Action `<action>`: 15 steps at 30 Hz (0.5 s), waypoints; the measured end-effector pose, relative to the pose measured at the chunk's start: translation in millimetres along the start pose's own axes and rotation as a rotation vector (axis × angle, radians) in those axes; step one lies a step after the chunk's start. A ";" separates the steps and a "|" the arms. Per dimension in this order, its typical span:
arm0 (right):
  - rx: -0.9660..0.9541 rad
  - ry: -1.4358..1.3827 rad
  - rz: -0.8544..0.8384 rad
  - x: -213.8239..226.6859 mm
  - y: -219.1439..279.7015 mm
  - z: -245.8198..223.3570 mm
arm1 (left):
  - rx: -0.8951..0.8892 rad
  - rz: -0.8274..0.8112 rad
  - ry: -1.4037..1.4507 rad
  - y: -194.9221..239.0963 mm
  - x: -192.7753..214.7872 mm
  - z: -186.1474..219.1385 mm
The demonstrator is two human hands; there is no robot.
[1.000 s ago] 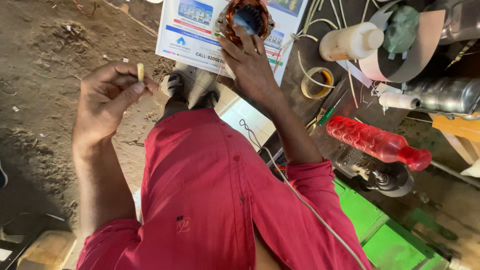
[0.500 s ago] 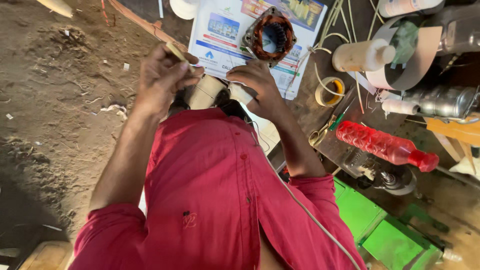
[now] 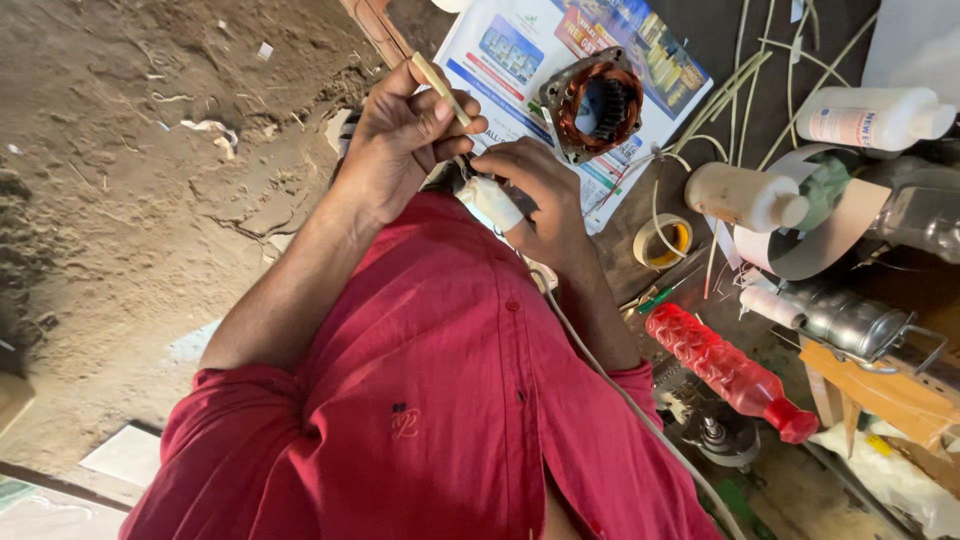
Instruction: The person strips insulation from white electrical wires using shears, twists the exposed copper strands, and wraps the connection with white tape. The work is performed at a cluttered workbench with tools and materials nearby.
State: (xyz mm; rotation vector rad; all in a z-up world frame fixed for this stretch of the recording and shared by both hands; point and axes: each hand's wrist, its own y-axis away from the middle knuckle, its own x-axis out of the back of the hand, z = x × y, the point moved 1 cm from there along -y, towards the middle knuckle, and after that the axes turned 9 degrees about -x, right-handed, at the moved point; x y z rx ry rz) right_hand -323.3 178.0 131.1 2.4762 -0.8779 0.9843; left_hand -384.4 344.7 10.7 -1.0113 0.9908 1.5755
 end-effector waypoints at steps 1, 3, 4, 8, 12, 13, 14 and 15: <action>-0.002 0.001 -0.011 1.3 1.2 0.3 | -0.010 -0.005 0.012 3.8 -2.2 -3.3; -0.006 -0.007 -0.033 3.4 1.1 0.6 | -0.029 0.006 0.004 6.5 -5.6 -7.7; -0.008 -0.018 -0.045 3.9 -0.2 0.6 | -0.042 0.011 -0.003 6.8 -6.6 -8.1; -0.023 -0.044 -0.075 5.6 -1.2 2.1 | -0.071 0.011 -0.006 9.5 -10.1 -9.3; 0.008 -0.024 -0.072 4.9 1.6 6.6 | -0.164 -0.015 -0.130 14.0 -13.7 -12.6; -0.003 -0.013 -0.073 3.9 2.6 8.2 | -0.202 -0.028 -0.195 14.8 -14.5 -13.7; -0.017 -0.001 -0.073 3.5 3.2 10.6 | -0.245 -0.063 -0.284 15.2 -14.9 -14.4; -0.007 -0.008 -0.085 3.2 3.8 13.3 | -0.288 -0.099 -0.373 15.7 -15.1 -15.1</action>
